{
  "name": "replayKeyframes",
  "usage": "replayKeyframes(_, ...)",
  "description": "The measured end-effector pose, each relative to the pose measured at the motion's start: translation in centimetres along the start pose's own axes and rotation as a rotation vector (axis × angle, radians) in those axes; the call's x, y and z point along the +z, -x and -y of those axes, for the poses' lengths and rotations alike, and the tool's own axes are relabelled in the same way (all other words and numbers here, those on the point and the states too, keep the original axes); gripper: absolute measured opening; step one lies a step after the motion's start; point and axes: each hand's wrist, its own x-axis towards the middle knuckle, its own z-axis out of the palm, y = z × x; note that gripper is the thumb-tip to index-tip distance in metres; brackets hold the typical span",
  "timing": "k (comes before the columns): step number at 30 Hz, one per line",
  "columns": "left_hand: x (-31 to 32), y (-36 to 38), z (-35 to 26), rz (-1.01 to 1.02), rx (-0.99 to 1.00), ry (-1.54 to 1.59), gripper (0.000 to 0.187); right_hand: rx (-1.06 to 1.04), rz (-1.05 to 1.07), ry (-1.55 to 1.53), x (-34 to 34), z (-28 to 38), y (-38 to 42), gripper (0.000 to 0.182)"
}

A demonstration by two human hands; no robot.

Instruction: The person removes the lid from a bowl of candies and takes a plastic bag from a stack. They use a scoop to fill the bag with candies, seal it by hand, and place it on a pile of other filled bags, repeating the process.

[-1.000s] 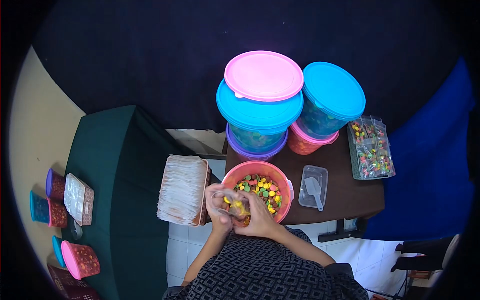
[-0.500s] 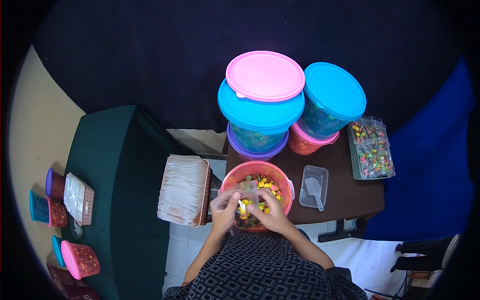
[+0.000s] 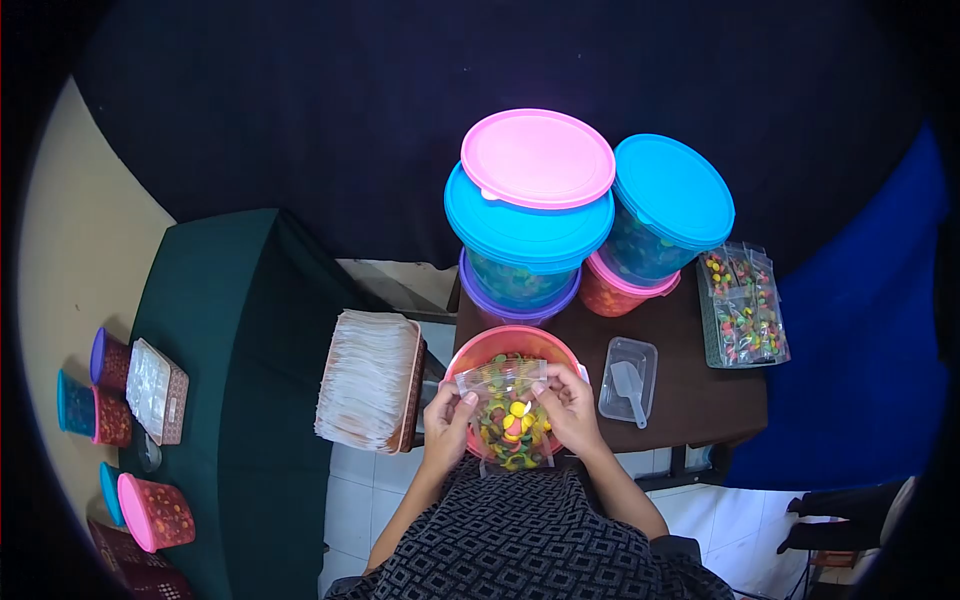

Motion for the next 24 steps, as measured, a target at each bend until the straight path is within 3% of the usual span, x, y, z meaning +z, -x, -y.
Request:
replayKeyframes(8, -0.4, -0.1, -2.4, 0.037, 0.203, -0.508, 0.012, -0.086, 0.049, 0.135, -0.4, -0.6, 0.4, 0.009)
replayKeyframes(10, -0.3, 0.0, -3.0, 0.078, 0.283, -0.552, 0.011, -0.251, 0.053, 0.316, -0.5, 0.3, 0.4, 0.008)
replayKeyframes(14, 0.1, 0.0, -3.6, 0.171, 0.481, -0.570, 0.008, -0.310, -0.008, 0.331, -0.3, 0.9, 0.6, 0.006)
replayKeyframes(21, 0.4, 0.4, -3.0, 0.087, 0.480, -0.670, 0.007, -0.310, -0.066, 0.407, -0.2, 0.7, 1.1, 0.011)
replayKeyframes(24, 0.5, 0.6, -2.9, 0.132, 0.383, -0.467, 0.007, -0.304, -0.077, 0.387, -0.3, 0.2, 1.2, 0.013)
